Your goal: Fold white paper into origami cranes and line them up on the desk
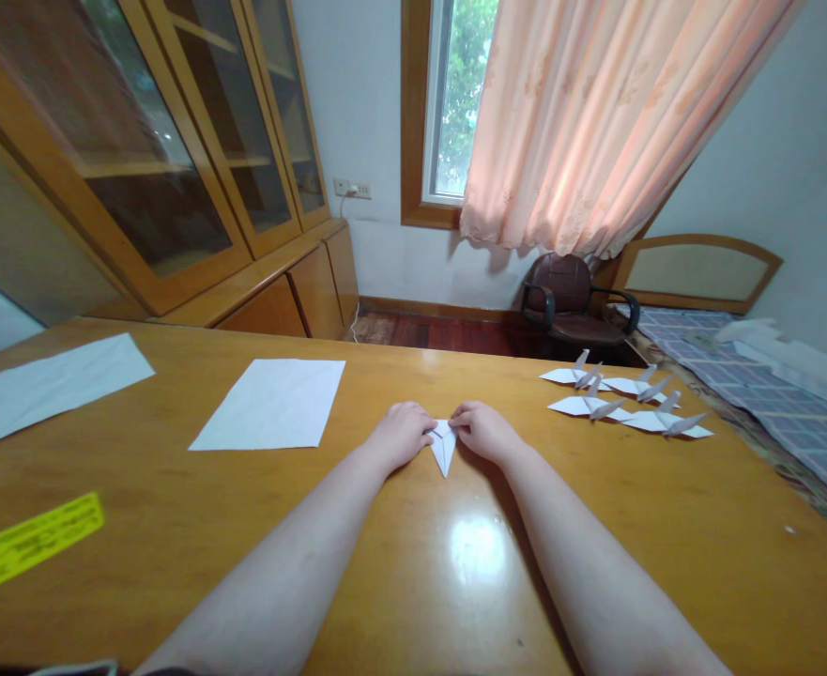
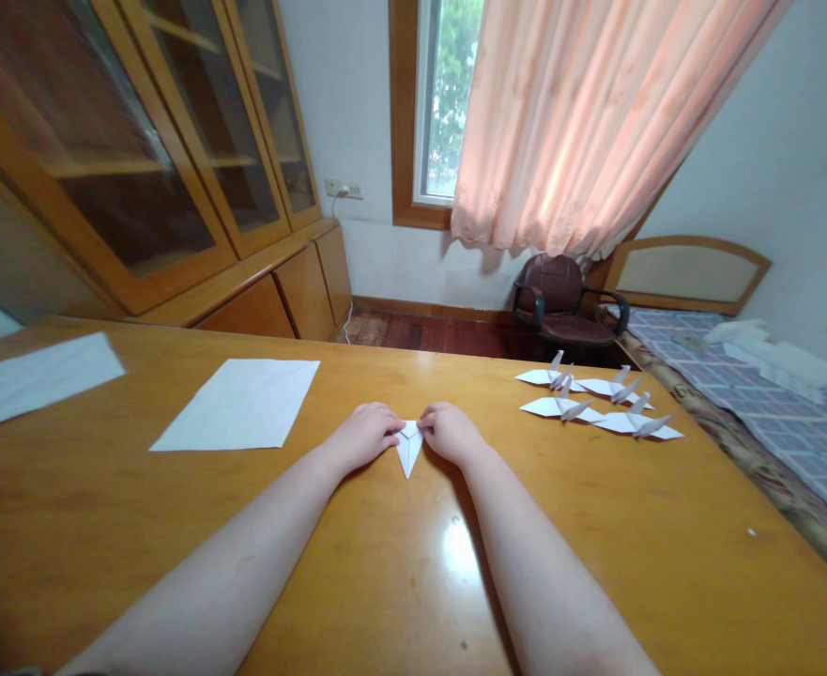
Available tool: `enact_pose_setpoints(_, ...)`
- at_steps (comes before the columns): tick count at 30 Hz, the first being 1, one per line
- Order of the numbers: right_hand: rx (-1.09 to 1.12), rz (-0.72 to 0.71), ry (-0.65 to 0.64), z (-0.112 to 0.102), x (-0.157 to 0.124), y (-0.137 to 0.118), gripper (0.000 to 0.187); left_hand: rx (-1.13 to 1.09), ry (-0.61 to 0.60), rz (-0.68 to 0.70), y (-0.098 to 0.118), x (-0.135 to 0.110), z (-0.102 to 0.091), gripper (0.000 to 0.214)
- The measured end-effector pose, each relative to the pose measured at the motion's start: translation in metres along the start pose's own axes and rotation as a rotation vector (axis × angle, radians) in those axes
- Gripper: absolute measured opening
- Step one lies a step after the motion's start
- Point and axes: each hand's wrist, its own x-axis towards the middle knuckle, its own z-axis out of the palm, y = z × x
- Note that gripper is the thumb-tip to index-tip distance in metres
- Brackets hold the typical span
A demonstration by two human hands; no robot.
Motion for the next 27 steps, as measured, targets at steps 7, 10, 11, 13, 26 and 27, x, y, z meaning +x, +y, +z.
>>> enact_pose_setpoints(7,-0.072,0.024,-0.04,-0.006,-0.001,-0.014,0.027,-0.006,-0.062,-0.102,0.022,-0.007,-0.001,0.022)
enact_pose_setpoints(10,-0.131,0.12,-0.106,-0.01,-0.001,-0.026,0.028,0.008,-0.069,-0.133,0.028,-0.009,0.002,0.032)
enact_pose_setpoints(11,-0.152,0.162,-0.123,-0.011,-0.002,-0.029,0.029,0.013,-0.072,-0.145,0.029,-0.009,0.003,0.036)
enact_pose_setpoints(13,-0.188,0.226,-0.164,-0.014,-0.002,-0.036,0.03,0.022,-0.081,-0.179,0.032,-0.01,0.006,0.042)
enact_pose_setpoints(26,-0.335,0.462,-0.255,-0.029,-0.004,-0.053,0.031,0.09,-0.105,-0.431,0.046,-0.01,0.005,0.059)
enact_pose_setpoints(27,-0.345,0.474,-0.257,-0.028,-0.005,-0.054,0.03,0.089,-0.101,-0.441,0.046,-0.01,0.006,0.06)
